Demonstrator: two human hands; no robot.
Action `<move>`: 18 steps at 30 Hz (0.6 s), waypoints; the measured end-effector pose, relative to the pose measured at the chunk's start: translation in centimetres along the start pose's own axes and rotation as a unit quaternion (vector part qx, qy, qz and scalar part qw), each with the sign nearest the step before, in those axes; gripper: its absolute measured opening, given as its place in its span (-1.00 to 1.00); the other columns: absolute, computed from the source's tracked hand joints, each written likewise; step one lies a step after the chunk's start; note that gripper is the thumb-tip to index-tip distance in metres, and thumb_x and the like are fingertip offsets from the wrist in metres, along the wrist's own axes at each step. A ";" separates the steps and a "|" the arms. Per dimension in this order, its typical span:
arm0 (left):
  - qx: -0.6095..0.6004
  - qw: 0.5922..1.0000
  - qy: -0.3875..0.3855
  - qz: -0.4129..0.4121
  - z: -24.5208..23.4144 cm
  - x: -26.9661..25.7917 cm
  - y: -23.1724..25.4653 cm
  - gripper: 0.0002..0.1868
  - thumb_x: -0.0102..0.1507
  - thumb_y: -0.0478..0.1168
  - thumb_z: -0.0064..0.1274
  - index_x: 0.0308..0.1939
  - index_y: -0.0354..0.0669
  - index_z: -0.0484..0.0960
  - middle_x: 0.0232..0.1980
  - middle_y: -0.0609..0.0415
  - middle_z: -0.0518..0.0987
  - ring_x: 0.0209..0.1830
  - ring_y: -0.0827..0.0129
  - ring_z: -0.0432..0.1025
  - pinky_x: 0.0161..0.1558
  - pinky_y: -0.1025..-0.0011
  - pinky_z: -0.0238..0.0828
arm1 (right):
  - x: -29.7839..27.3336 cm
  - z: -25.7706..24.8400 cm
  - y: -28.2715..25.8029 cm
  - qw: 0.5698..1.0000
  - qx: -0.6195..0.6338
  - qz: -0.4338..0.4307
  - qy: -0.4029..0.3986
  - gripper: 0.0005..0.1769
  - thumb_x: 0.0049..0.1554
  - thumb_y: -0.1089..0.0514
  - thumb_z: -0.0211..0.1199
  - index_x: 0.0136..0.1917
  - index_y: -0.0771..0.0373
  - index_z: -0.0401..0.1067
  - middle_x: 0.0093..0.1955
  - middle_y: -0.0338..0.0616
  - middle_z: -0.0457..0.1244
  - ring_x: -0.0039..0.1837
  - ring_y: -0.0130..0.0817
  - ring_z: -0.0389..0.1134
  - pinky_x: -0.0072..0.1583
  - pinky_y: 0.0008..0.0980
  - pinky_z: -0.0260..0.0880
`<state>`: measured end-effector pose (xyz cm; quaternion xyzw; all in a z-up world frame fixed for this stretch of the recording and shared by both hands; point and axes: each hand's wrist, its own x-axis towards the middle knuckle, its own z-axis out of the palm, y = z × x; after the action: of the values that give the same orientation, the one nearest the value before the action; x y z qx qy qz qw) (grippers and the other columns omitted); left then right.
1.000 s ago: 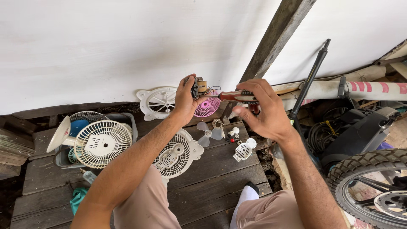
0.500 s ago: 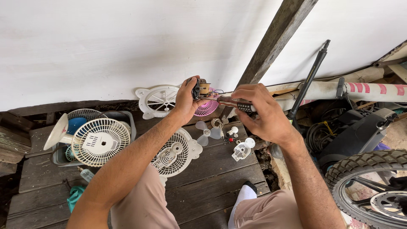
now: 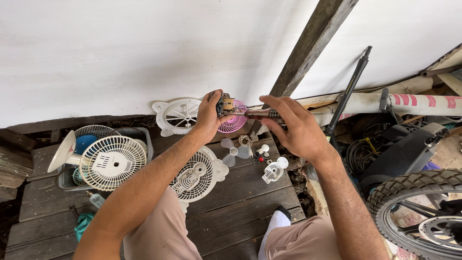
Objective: The person disassembles a small white electric fan using a screwdriver. They remove the front grille, the fan blade, and the central motor housing, placing the parts on the floor.
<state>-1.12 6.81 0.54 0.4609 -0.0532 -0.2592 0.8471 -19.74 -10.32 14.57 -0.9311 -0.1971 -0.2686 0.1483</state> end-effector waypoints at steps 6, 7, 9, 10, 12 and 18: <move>-0.012 0.997 -0.010 -0.072 -0.2 0.1 0.1 -0.58 0.42 0.01 -0.18 0.20 -0.23 0.29 0.14 -0.16 0.43 0.13 0.14 0.52 0.06 0.05 0.60 | -0.2 0.0 0.2 0.994 0.103 -0.003 -0.032 -0.49 0.12 0.13 0.44 0.30 0.11 0.36 0.23 -0.10 0.33 0.32 -0.22 0.34 0.30 -0.18 0.47; -0.015 0.996 -0.012 -0.087 -0.1 0.0 -0.1 -0.58 0.42 0.01 -0.18 0.18 -0.23 0.29 0.14 -0.17 0.43 0.14 0.14 0.52 0.05 0.06 0.60 | -0.1 -0.1 -0.1 0.993 0.109 -0.015 -0.030 -0.52 0.15 0.16 0.43 0.30 0.11 0.37 0.21 -0.10 0.32 0.33 -0.22 0.34 0.31 -0.17 0.47; -0.004 0.997 -0.020 -0.077 0.1 0.0 -0.4 -0.56 0.41 0.01 -0.19 0.20 -0.25 0.30 0.14 -0.16 0.43 0.13 0.16 0.53 0.06 0.07 0.59 | 0.3 -0.4 -0.9 0.995 0.101 -0.024 -0.010 -0.51 0.19 0.09 0.40 0.33 0.15 0.35 0.17 -0.06 0.32 0.28 -0.22 0.36 0.26 -0.17 0.48; 0.001 0.997 -0.023 -0.071 0.1 0.0 -0.6 -0.55 0.41 0.01 -0.19 0.21 -0.26 0.30 0.14 -0.16 0.44 0.13 0.17 0.53 0.06 0.07 0.59 | 0.5 -0.5 -1.4 0.996 0.088 -0.020 0.009 -0.45 0.19 0.00 0.39 0.36 0.20 0.32 0.14 -0.03 0.31 0.23 -0.22 0.37 0.20 -0.19 0.49; 0.017 0.999 -0.026 -0.042 0.2 -0.1 -0.8 -0.55 0.42 0.01 -0.16 0.24 -0.24 0.30 0.14 -0.17 0.43 0.13 0.17 0.51 0.09 0.09 0.59 | 1.1 -0.6 -2.4 0.991 0.008 0.119 -0.054 -0.33 0.21 -0.16 0.33 0.45 0.16 0.25 -0.01 -0.02 0.34 0.04 -0.26 0.41 0.06 -0.25 0.50; 0.010 1.000 -0.021 0.009 0.1 0.0 -0.8 -0.57 0.41 0.02 -0.17 0.26 -0.14 0.33 0.15 -0.05 0.42 0.16 0.24 0.50 0.12 0.06 0.64 | 1.5 -1.2 -2.2 0.960 -0.049 0.262 -0.086 -0.45 0.29 -0.19 0.20 0.40 0.12 0.34 -0.25 0.05 0.37 -0.22 -0.22 0.47 -0.13 -0.21 0.49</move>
<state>-1.50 6.34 -0.06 0.4634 -0.0784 -0.2604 0.8434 -20.09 -8.40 16.81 -0.9759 0.0555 -0.1481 0.1502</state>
